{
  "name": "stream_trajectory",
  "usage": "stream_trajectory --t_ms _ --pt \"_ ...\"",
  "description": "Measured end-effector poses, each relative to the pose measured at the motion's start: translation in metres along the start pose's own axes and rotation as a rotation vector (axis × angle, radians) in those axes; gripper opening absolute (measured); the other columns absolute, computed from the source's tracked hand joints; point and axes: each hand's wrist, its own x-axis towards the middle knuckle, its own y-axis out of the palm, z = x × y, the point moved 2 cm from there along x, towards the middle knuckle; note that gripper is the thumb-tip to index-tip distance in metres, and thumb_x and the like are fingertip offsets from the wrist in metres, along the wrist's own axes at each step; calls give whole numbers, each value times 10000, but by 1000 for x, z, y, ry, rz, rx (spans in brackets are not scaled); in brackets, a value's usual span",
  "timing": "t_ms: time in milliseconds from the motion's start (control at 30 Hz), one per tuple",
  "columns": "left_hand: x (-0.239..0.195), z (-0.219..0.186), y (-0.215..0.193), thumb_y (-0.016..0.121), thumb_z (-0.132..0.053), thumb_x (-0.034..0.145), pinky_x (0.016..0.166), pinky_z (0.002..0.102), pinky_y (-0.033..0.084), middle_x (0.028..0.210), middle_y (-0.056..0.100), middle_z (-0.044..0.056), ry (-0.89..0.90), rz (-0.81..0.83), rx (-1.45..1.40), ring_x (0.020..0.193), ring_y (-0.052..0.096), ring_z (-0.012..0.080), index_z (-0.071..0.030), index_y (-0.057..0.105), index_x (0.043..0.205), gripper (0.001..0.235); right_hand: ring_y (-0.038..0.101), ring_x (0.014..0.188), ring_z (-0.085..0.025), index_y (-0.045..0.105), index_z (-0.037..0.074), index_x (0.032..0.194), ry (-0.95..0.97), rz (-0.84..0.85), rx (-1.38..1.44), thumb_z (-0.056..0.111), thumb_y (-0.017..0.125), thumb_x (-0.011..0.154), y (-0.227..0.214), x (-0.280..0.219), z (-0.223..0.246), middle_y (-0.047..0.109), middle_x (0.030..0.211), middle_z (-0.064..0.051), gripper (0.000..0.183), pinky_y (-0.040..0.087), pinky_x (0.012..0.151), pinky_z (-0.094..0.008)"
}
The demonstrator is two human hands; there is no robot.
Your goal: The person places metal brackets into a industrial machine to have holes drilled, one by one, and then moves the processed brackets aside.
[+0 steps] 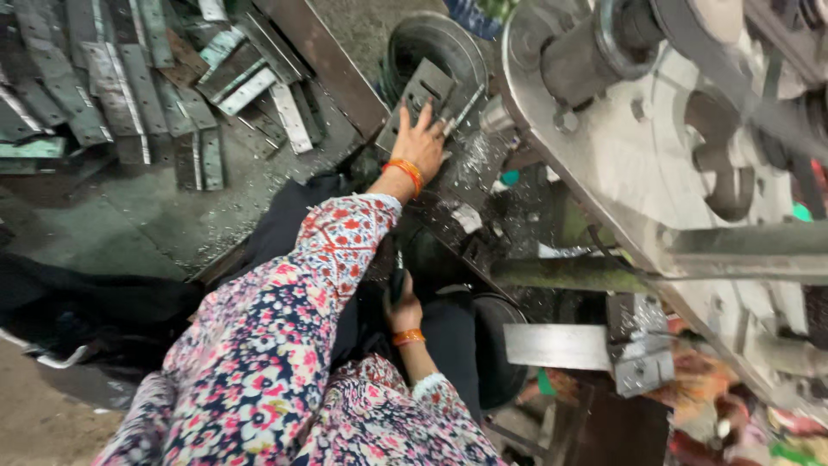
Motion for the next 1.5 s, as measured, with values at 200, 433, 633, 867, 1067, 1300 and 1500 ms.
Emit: stream_trajectory --t_ms 200,433,633,867,1067,1300,1500 --pt "2 1 2 520 -275 991 1128 781 138 1504 545 7 25 68 90 1525 232 330 -127 627 1398 446 703 851 -488 300 165 1563 44 88 114 381 673 914 -2 7 4 722 937 -295 779 580 741 -543" --pt "-13 0 -11 572 -311 945 1122 720 195 1425 594 33 86 63 112 1474 311 337 -118 731 1245 390 697 951 -496 364 131 1529 61 192 17 354 721 861 -78 19 28 712 1020 -316 789 575 826 -550" --pt "-77 -7 -49 606 -344 928 1138 719 218 1292 648 52 213 121 134 1455 331 353 -114 775 1107 337 689 1008 -488 343 92 1553 51 275 -46 274 703 835 -124 28 54 695 1069 -335 823 565 895 -545" --pt "-126 -10 -51 580 -280 871 1087 667 309 1172 667 62 273 -188 232 1334 415 343 -124 777 1020 292 674 1064 -481 365 124 1540 75 258 5 324 706 844 -130 24 65 683 1129 -324 800 552 931 -542" --pt "-121 -13 -65 616 -244 897 1105 583 368 1177 680 50 312 -263 190 1291 488 305 -113 771 1025 240 671 1089 -472 395 141 1539 76 252 -4 380 699 855 -136 19 66 690 1148 -315 785 548 942 -537" --pt "-129 5 -124 702 -82 720 983 441 475 1111 724 52 256 -554 -507 1131 599 274 -46 765 996 285 684 1099 -427 612 61 1310 -234 -169 83 386 771 903 -161 38 52 722 1192 -267 545 554 930 -479" --pt "-101 5 -67 898 -155 787 764 328 536 909 715 103 -202 -438 -1169 836 691 220 14 781 985 286 646 935 -142 611 58 1342 9 -253 938 139 751 869 -206 84 59 698 1166 -96 500 560 655 -286"
